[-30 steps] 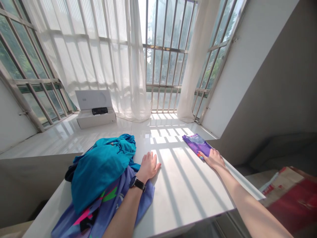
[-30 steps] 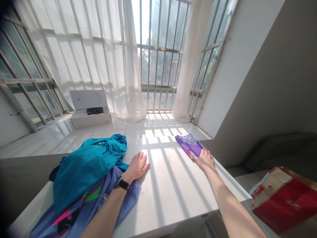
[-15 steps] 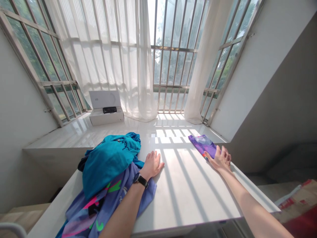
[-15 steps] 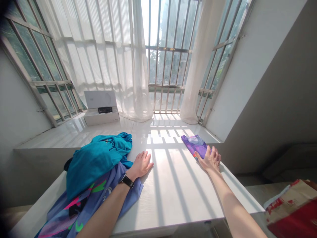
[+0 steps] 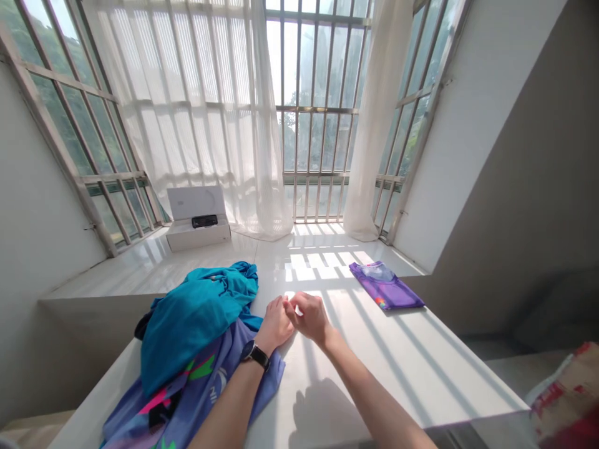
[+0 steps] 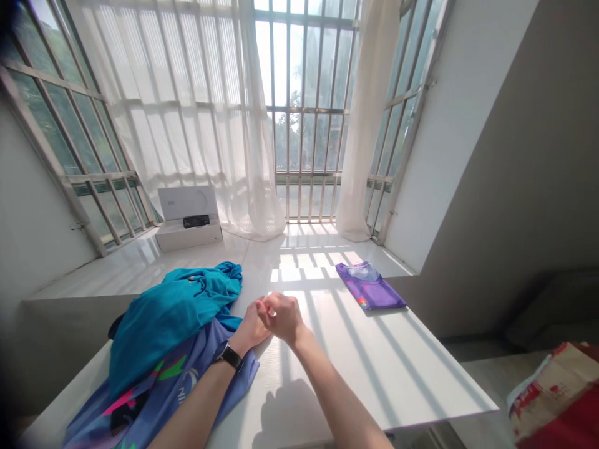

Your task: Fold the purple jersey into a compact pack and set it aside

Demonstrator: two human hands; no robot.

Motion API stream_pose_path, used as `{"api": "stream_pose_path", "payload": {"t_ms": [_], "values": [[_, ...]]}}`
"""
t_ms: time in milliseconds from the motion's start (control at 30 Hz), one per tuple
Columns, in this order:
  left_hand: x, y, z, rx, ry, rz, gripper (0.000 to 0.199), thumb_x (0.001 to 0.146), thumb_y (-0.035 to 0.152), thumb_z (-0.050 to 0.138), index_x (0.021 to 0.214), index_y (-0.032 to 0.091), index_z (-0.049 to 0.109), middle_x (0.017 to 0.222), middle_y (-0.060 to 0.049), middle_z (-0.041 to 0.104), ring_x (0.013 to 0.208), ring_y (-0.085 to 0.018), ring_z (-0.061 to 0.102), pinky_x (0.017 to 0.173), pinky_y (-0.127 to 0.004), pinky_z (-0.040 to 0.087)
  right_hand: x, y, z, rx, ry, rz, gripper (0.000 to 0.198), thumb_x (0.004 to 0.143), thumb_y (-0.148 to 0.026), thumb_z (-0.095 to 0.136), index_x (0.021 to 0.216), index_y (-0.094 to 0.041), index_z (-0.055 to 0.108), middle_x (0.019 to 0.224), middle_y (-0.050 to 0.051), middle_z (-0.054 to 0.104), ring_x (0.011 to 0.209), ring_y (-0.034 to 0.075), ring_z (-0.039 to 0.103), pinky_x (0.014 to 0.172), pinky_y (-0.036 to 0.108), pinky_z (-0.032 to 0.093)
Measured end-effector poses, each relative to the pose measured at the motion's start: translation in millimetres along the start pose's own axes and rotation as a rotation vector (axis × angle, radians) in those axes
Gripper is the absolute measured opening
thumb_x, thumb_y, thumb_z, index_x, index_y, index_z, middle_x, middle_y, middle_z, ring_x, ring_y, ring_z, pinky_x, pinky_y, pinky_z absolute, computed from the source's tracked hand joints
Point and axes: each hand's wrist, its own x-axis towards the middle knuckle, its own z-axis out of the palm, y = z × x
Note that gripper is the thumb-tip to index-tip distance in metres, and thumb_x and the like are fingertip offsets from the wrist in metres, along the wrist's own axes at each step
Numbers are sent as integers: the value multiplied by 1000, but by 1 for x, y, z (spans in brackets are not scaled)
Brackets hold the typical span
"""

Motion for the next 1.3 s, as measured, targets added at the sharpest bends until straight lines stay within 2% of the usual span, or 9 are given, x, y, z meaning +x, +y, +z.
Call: {"api": "stream_pose_path", "payload": {"t_ms": [200,500,633,767,867,967,1133,1233,1300], "values": [[3,-4,-2,-29,2,23,28,88,32,55,110,24,69,108,-11,70,109,-32,64,98,-49,53,-4,11,25,-16,79,-4,52,106,-46,36,62,-22,51,59,0,58,47,10,47,49,23,30],[10,23,-18,188,-49,-56,24,95,26,50,111,23,67,109,-9,74,102,-28,68,90,-41,53,-7,48,15,-26,157,222,51,105,-43,31,60,-23,45,56,-2,51,51,11,43,53,24,32],[-7,45,-62,183,252,4,24,100,28,47,108,23,70,110,-7,76,99,-26,69,88,-39,52,-7,54,15,-24,156,245,48,104,-40,34,60,-23,42,56,-2,49,52,11,40,52,25,30],[-59,51,-124,238,577,-35,17,97,31,59,106,23,71,106,-6,76,98,-25,70,94,-38,51,-7,52,18,-9,131,232,44,101,-35,38,59,-23,40,56,-2,48,51,11,39,53,26,29],[-100,34,-154,402,645,-231,26,96,37,60,114,21,69,127,-13,69,123,-33,61,109,-50,44,-7,50,22,-2,111,240,41,100,-32,41,59,-24,40,57,-2,48,52,13,40,53,28,31],[-128,6,-164,538,564,-475,50,94,46,58,133,14,61,148,-21,52,138,-42,46,108,-56,44,-9,48,25,-7,81,259,39,97,-28,48,59,-26,40,56,-2,47,52,14,41,54,29,33],[-148,-21,-178,492,311,-699,38,97,43,49,122,24,70,104,-10,76,83,-29,70,67,-37,51,-14,46,28,-35,23,284,37,93,-23,57,58,-25,42,58,-2,49,54,15,45,57,29,37],[-138,-22,-199,545,422,-766,30,93,47,56,109,30,75,65,-3,68,54,-23,56,51,-29,36,-15,46,26,-42,-1,299,36,94,-23,55,59,-25,45,58,-1,50,54,16,47,58,30,39],[-118,-14,-213,493,597,-682,24,90,41,58,104,28,75,61,0,65,52,-20,54,52,-27,36,-15,46,25,-36,-13,306,34,95,-24,53,61,-25,49,59,0,51,54,18,49,59,31,42]]}}
